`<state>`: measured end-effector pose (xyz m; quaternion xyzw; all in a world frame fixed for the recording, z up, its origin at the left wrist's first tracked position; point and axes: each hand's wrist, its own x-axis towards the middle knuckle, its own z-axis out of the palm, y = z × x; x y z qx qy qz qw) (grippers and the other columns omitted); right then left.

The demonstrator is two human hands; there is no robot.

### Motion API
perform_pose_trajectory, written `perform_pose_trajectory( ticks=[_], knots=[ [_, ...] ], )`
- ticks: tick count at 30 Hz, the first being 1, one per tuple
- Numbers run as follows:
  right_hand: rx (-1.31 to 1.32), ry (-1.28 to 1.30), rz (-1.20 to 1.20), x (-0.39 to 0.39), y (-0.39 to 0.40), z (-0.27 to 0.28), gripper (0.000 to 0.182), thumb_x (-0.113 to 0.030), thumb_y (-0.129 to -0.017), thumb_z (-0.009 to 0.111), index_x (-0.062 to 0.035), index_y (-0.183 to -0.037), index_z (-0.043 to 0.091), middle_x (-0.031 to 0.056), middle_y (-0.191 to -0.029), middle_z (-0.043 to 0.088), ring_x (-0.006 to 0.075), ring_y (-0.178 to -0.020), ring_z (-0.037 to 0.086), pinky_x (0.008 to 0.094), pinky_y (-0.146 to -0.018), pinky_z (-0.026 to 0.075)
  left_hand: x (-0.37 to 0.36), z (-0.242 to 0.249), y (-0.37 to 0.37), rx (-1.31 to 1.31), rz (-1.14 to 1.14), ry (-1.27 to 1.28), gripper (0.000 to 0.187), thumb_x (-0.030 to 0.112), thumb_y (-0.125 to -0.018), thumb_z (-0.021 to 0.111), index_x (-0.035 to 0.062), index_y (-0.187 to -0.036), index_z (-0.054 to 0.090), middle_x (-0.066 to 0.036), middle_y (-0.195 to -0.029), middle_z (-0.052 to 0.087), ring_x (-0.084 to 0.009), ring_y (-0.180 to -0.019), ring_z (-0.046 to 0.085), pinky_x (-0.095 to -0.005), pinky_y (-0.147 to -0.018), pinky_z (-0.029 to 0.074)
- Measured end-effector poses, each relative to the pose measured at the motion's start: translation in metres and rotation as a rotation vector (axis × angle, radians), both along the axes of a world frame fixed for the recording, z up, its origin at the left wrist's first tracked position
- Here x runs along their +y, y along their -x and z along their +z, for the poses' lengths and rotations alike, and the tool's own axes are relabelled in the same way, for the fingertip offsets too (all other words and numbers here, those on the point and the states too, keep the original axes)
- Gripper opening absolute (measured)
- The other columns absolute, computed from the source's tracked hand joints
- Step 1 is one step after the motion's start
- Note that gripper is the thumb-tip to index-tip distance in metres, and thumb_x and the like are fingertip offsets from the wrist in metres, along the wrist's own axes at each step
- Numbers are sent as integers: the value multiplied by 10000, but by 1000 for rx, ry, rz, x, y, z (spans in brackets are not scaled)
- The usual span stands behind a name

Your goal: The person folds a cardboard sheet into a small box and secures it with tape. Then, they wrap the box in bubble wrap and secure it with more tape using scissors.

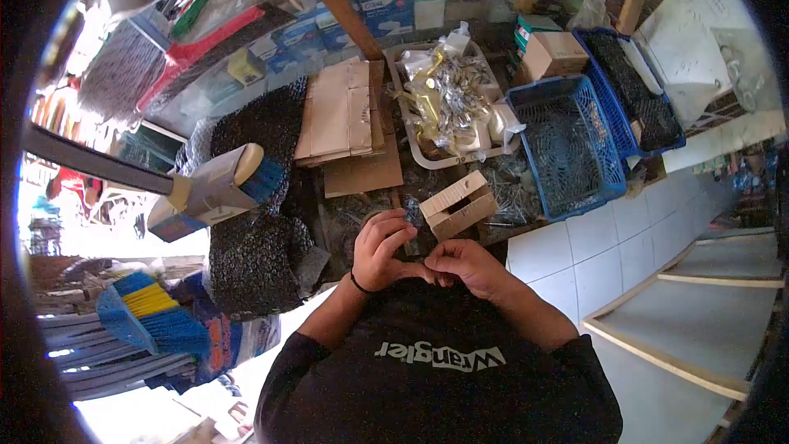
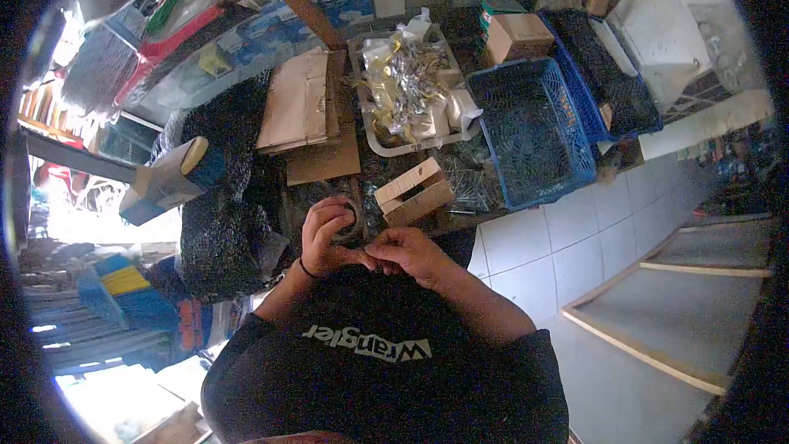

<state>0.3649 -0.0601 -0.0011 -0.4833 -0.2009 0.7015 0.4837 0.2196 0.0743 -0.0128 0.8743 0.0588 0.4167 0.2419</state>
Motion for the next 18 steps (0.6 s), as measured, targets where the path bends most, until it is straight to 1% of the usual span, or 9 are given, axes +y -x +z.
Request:
perform_pose_trajectory(
  ticks=[3,8,11,14,17,18],
  knots=[
    [79,6,-25,-4,-1,-6,143,-191,-851,626,-51,-849,600,20,-711,585,95,-602,524,224,-558,394,0,3,-5,13,-19,-33,754,438,-432,825,86,-1034,538,-76,-965,563,-309,-969,576,-408,-786,494],
    [104,-2,-40,-8,-7,-2,153,-196,-852,626,-47,-872,595,22,-733,587,100,-620,529,221,-556,393,-2,8,-15,20,-31,-85,728,430,-451,827,89,-1028,543,-71,-954,568,-301,-962,582,-395,-759,498],
    [112,-38,-33,-12,-13,-8,177,-219,-856,623,-44,-884,625,14,-726,602,86,-592,524,210,-512,389,-4,12,-22,-10,-36,-84,715,432,-461,827,90,-1021,544,-67,-948,571,-301,-959,584,-391,-749,497],
    [53,-14,-61,-15,-19,-1,166,-204,-867,608,-39,-871,622,7,-718,592,87,-597,519,215,-524,393,-5,12,-29,-55,-29,-76,705,433,-466,827,91,-1014,545,-64,-946,572,-301,-955,586,-388,-742,496],
    [-16,-69,-144,-18,-24,-1,150,-188,-876,596,-41,-848,610,2,-702,576,85,-603,511,220,-546,397,-8,7,-32,-65,7,-66,694,427,-474,826,94,-1013,545,-62,-950,571,-300,-956,586,-389,-748,494],
    [-103,-101,-156,-18,-25,-1,146,-183,-879,591,-42,-843,603,1,-702,572,82,-609,507,222,-552,397,-9,5,-33,-60,23,-55,690,421,-478,826,95,-1017,545,-62,-952,571,-299,-962,583,-393,-754,492]
  ],
)
